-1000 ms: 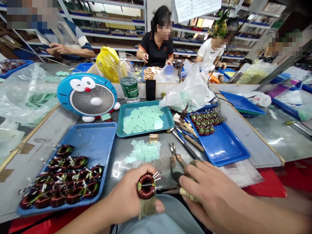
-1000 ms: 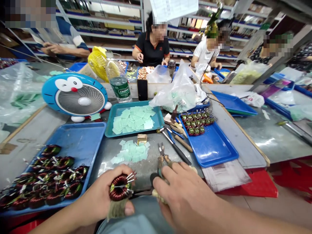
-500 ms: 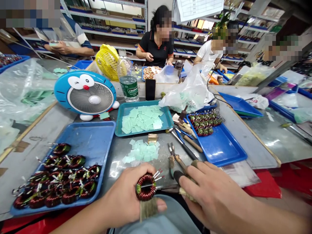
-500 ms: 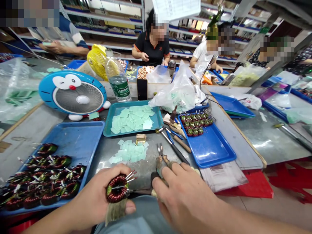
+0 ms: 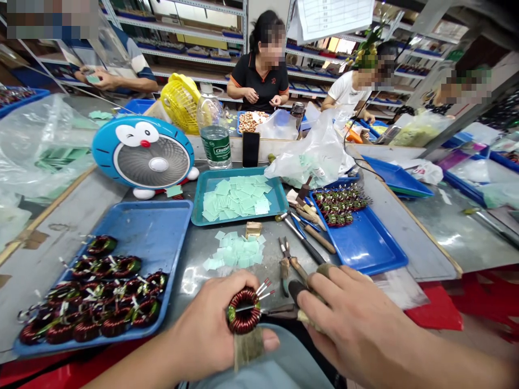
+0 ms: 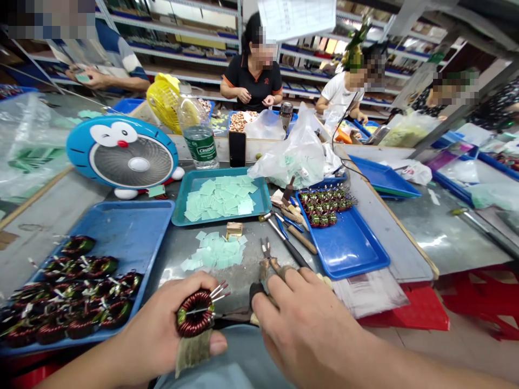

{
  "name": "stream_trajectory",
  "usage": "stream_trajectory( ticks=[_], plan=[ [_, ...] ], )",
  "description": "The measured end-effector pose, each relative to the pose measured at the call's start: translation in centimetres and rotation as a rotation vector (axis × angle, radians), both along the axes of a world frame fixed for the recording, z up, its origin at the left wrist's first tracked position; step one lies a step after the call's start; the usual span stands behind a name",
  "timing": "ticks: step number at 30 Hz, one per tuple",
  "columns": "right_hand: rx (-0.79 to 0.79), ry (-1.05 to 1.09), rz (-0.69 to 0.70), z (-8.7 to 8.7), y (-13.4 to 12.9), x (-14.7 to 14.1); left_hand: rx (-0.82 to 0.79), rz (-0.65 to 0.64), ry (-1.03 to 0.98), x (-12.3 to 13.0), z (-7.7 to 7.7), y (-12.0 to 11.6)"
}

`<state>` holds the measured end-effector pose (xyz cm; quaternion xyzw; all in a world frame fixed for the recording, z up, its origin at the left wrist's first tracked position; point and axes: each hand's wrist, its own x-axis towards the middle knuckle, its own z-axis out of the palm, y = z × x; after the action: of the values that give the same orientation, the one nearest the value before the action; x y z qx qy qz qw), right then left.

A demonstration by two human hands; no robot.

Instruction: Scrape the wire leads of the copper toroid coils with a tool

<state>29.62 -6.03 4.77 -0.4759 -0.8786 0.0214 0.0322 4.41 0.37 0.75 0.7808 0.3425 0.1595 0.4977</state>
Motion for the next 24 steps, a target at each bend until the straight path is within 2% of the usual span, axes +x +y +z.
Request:
stream_trajectory(
  ticks=[8, 14, 16, 18, 20, 22, 24],
  plan=[
    [-0.003, -0.038, 0.007, 0.1, -0.3, -0.1, 0.051, -0.007, 0.012, -0.2, -0.1, -0.4],
    [0.046, -0.120, 0.079, 2.2, -1.1, 0.4, 0.305, 0.000, 0.114, -0.4, 0.0, -1.5],
    [0.073, -0.110, 0.073, 2.4, -0.9, 0.7, 0.319, 0.029, 0.109, -0.6, 0.0, -1.4],
    [0.088, -0.057, 0.027, 2.0, -0.7, 0.9, 0.207, 0.082, 0.067, -0.9, -0.2, -1.1],
    [0.077, 0.036, -0.048, 1.1, -0.5, 1.0, -0.047, 0.138, -0.046, -1.2, -0.5, -0.8],
    [-0.013, 0.142, -0.112, 0.2, -0.5, 0.7, -0.312, 0.204, -0.200, -1.3, -0.9, -0.7],
    [-0.152, 0.231, -0.110, -0.6, -0.5, 0.1, -0.474, 0.258, -0.329, -1.3, -1.2, -0.8]
  ],
)
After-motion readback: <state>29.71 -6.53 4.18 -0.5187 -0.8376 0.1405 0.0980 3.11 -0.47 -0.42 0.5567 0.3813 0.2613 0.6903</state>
